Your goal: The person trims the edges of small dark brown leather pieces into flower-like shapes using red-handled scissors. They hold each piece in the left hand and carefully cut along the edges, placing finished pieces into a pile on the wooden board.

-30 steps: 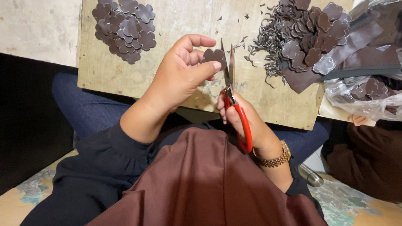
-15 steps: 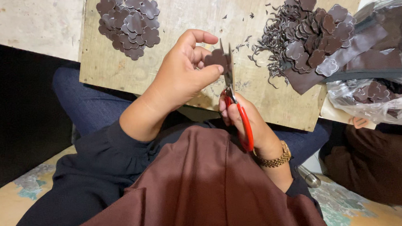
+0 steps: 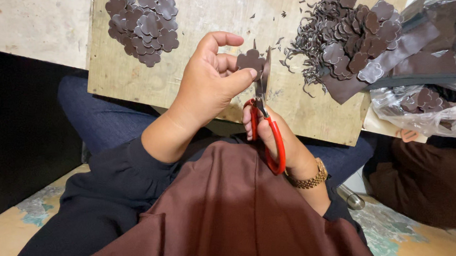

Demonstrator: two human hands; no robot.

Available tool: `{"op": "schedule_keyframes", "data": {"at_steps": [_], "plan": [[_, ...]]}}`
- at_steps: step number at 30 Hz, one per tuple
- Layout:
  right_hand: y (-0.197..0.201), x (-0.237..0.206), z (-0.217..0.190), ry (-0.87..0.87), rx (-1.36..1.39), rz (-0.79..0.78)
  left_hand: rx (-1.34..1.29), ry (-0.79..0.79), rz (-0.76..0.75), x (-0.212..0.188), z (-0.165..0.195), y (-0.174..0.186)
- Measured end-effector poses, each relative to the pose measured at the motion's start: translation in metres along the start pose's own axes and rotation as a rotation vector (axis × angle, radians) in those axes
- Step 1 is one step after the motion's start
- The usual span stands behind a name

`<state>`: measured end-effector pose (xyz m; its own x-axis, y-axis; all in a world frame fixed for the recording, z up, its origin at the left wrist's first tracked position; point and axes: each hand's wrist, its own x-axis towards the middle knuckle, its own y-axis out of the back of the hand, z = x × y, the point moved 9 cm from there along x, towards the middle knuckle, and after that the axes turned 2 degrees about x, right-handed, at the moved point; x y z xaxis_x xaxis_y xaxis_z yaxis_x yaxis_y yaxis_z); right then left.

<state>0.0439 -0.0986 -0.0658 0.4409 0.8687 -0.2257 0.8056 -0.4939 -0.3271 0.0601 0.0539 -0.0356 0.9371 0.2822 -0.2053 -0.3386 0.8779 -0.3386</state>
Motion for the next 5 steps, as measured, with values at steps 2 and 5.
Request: {"op": "schedule_keyframes", "data": {"at_steps": [2,5], "plan": [[-0.0001,0.0002,-0.0002,-0.001,-0.012,0.003,0.001,0.003,0.014,-0.0004,-0.0007,0.0005],[0.0014,0.0011,0.0,-0.005,-0.032,0.021,-0.004,-0.007,0.025,-0.0003,-0.0023,-0.0009]]}}
